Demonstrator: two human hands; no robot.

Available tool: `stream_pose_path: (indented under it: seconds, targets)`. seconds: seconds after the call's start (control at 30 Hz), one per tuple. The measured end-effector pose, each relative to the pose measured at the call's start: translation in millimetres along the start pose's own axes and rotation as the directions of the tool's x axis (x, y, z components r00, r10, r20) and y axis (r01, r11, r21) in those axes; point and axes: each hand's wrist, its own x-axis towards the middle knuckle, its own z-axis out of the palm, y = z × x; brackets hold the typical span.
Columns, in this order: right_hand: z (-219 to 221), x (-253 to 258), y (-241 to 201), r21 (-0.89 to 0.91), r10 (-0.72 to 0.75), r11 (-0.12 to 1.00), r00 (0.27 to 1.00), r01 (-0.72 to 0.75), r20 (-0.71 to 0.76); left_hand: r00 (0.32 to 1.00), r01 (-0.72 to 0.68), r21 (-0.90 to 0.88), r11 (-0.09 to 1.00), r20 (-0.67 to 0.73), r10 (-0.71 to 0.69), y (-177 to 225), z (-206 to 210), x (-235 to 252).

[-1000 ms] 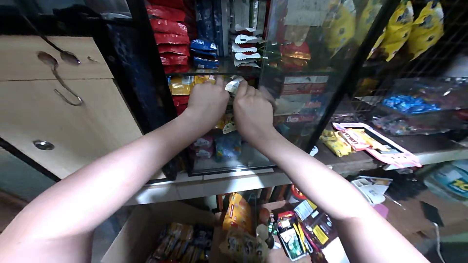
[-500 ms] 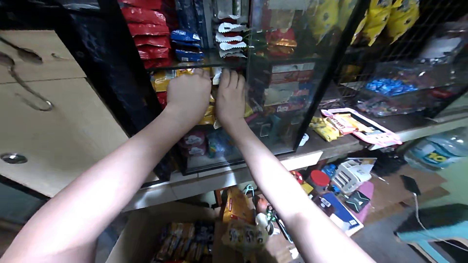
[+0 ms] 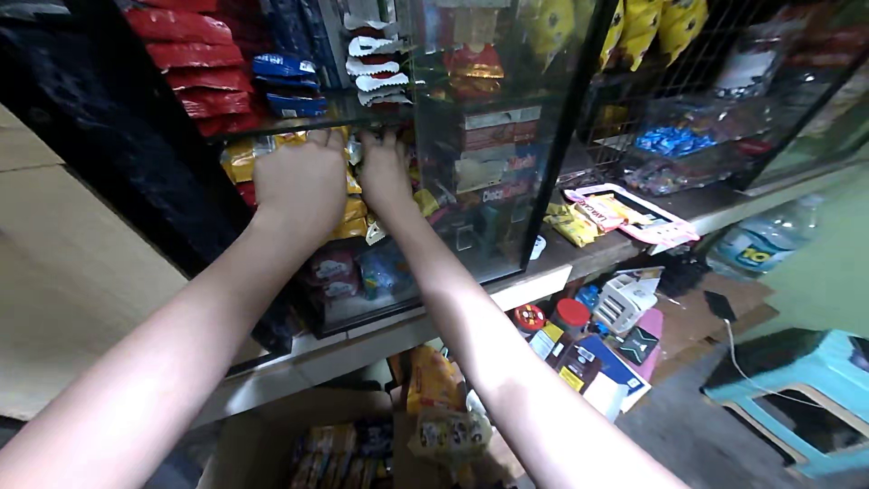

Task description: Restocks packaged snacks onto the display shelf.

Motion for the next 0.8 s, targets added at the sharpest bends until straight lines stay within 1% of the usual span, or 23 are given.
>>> stream_pose_path:
  seconds: [0.13,0.23,0.3,0.33,0.37,0.43,0.47,0.5,0.53,0.63,0.7,0.8]
  targets:
    - [-6,5,-3,-0.074,0.01,0.997,0.992,0.0,0.128,1.0,-0.007,-0.026,1.0,-0.022,0.007,-1,3,0]
    - [-10,4,-5,-0.087,0.019,0.996,0.988,-0.006,0.15,1.0,-0.004,-0.04,0.999,-0.015,0.003,3,5,-7]
    - [-15,3,-5,-0.083,0.023,0.997,0.986,-0.009,0.167,0.999,-0.033,-0.077,0.996,-0.04,0.03,8,6,-24]
    - [-18,2,-5,-0.06,0.021,0.998,0.984,-0.011,0.176,0.995,-0.065,-0.099,0.993,-0.088,0.056,11,9,-35]
    - [-22,0,-5,-0.035,0.018,0.999,0.982,-0.012,0.189,0.977,-0.122,-0.122,0.985,-0.19,0.097,13,16,-47]
    - [-30,0,-6,0.03,0.032,0.999,0.975,-0.04,0.221,0.903,-0.251,-0.135,0.959,-0.389,0.182,16,40,-64]
    - [-33,0,-7,0.084,0.043,0.994,0.973,-0.064,0.228,0.87,-0.311,-0.134,0.941,-0.439,0.226,17,51,-69]
    - [-35,0,-9,0.145,0.052,0.986,0.974,-0.085,0.222,0.856,-0.355,-0.141,0.924,-0.448,0.26,19,61,-72]
    - [-37,1,-10,0.208,0.061,0.972,0.975,-0.106,0.212,0.86,-0.375,-0.152,0.915,-0.426,0.282,21,69,-73]
    - [-40,3,-16,0.349,0.125,0.919,0.975,-0.184,0.184,0.881,-0.369,-0.126,0.921,-0.364,0.304,30,80,-68]
    - [-39,7,-16,0.372,0.142,0.906,0.972,-0.205,0.189,0.899,-0.343,-0.1,0.934,-0.322,0.296,34,81,-62]
    - [-36,9,-13,0.335,0.11,0.926,0.973,-0.174,0.202,0.888,-0.323,-0.061,0.944,-0.363,0.281,35,85,-52]
